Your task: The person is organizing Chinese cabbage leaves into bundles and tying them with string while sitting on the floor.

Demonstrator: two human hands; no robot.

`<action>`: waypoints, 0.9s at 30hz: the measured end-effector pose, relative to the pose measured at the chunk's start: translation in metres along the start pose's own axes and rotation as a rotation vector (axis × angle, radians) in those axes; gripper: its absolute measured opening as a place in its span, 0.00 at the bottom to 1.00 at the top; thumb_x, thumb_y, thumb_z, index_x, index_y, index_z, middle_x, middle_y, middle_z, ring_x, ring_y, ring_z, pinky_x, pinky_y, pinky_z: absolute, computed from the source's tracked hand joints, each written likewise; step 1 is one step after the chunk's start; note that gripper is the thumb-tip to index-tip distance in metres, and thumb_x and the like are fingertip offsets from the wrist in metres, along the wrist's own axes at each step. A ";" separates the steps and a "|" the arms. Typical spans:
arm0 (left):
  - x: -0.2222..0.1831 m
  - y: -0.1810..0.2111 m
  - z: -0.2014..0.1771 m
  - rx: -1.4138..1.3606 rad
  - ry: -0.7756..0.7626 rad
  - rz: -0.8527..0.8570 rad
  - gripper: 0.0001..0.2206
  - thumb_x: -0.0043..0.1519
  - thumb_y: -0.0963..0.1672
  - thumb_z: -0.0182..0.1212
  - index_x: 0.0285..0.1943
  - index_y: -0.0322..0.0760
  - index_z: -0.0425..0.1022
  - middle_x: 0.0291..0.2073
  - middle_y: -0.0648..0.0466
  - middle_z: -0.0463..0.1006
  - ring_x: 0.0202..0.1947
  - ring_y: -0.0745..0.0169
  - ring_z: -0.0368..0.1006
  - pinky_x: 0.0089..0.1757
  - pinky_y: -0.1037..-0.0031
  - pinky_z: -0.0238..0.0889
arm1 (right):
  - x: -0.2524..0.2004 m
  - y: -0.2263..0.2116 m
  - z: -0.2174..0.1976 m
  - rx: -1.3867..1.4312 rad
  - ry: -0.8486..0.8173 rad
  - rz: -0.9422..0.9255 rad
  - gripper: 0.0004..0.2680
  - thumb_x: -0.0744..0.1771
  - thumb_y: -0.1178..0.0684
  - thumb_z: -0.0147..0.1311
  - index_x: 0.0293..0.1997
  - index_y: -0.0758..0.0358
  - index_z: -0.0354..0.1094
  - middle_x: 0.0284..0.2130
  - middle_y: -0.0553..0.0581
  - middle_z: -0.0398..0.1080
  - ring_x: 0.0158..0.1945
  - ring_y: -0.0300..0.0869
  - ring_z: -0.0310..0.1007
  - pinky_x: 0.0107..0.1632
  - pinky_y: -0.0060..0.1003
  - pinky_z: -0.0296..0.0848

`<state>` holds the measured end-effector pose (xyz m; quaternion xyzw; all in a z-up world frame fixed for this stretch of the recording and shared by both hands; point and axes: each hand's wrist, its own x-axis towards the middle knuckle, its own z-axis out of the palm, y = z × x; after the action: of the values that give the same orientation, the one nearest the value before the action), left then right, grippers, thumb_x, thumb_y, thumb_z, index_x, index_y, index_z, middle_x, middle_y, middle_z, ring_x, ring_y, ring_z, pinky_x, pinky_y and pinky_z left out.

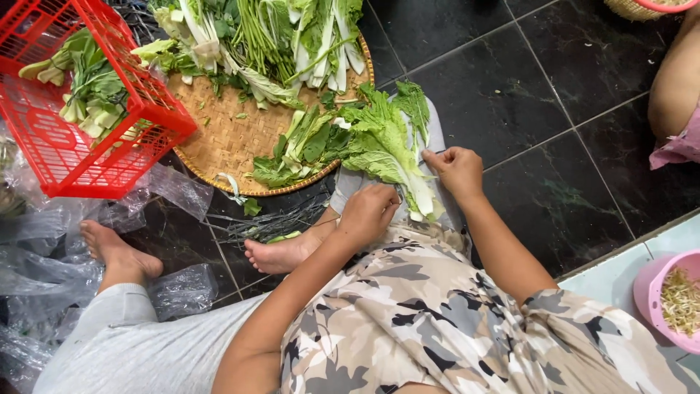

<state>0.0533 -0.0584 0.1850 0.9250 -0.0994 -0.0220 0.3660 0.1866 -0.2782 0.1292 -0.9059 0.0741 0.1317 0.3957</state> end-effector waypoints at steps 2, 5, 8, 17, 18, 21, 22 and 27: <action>0.001 0.004 -0.001 -0.034 0.087 0.049 0.04 0.59 0.43 0.65 0.39 0.44 0.73 0.34 0.54 0.75 0.40 0.47 0.76 0.42 0.59 0.70 | 0.008 0.008 0.011 0.107 0.069 -0.106 0.11 0.61 0.44 0.72 0.27 0.57 0.76 0.16 0.52 0.70 0.21 0.40 0.71 0.25 0.35 0.69; 0.005 0.015 -0.011 -0.163 0.158 0.115 0.04 0.62 0.41 0.61 0.40 0.44 0.71 0.39 0.55 0.74 0.43 0.47 0.75 0.44 0.61 0.70 | 0.007 0.006 0.009 0.242 0.032 -0.144 0.05 0.64 0.53 0.66 0.30 0.60 0.76 0.17 0.52 0.73 0.19 0.36 0.73 0.23 0.30 0.71; 0.006 0.009 -0.001 -0.348 0.143 0.106 0.02 0.64 0.41 0.58 0.42 0.43 0.71 0.40 0.51 0.77 0.44 0.42 0.76 0.44 0.58 0.70 | -0.024 -0.018 -0.012 0.592 -0.080 -0.076 0.04 0.69 0.56 0.56 0.39 0.64 0.69 0.37 0.57 0.79 0.33 0.37 0.79 0.34 0.26 0.78; 0.019 0.000 0.028 -0.746 0.174 -0.091 0.04 0.63 0.36 0.62 0.45 0.32 0.79 0.37 0.46 0.80 0.43 0.49 0.81 0.45 0.69 0.75 | -0.071 -0.012 -0.012 0.570 -0.093 -0.402 0.05 0.65 0.63 0.64 0.42 0.66 0.73 0.29 0.54 0.76 0.32 0.30 0.70 0.35 0.24 0.72; 0.020 0.002 0.026 -0.745 0.174 -0.091 0.04 0.63 0.36 0.62 0.45 0.32 0.79 0.37 0.46 0.80 0.43 0.49 0.81 0.45 0.69 0.75 | -0.071 -0.015 -0.013 0.571 -0.093 -0.402 0.05 0.65 0.63 0.64 0.42 0.66 0.73 0.29 0.54 0.76 0.32 0.30 0.70 0.35 0.24 0.72; 0.022 0.002 0.025 -0.768 0.193 -0.107 0.06 0.63 0.34 0.60 0.43 0.31 0.81 0.35 0.46 0.79 0.41 0.51 0.82 0.41 0.71 0.76 | -0.069 -0.024 -0.016 0.542 -0.135 -0.383 0.08 0.64 0.61 0.67 0.46 0.65 0.76 0.31 0.56 0.79 0.34 0.30 0.75 0.39 0.25 0.76; 0.023 -0.002 0.030 -0.814 0.184 -0.130 0.06 0.63 0.35 0.61 0.46 0.32 0.80 0.35 0.46 0.81 0.40 0.54 0.82 0.41 0.71 0.77 | -0.068 -0.025 -0.016 0.533 -0.142 -0.366 0.07 0.64 0.60 0.67 0.43 0.64 0.77 0.29 0.54 0.78 0.32 0.29 0.72 0.38 0.24 0.75; 0.029 -0.007 0.034 -1.005 0.122 -0.200 0.11 0.65 0.36 0.61 0.55 0.34 0.71 0.39 0.45 0.84 0.40 0.63 0.80 0.44 0.75 0.76 | -0.069 -0.035 -0.019 0.475 -0.139 -0.346 0.05 0.64 0.58 0.69 0.39 0.62 0.79 0.24 0.50 0.76 0.28 0.26 0.67 0.34 0.21 0.72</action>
<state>0.0792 -0.0821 0.1559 0.6394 0.0338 -0.0481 0.7666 0.1322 -0.2664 0.1864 -0.7760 -0.0800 0.1031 0.6171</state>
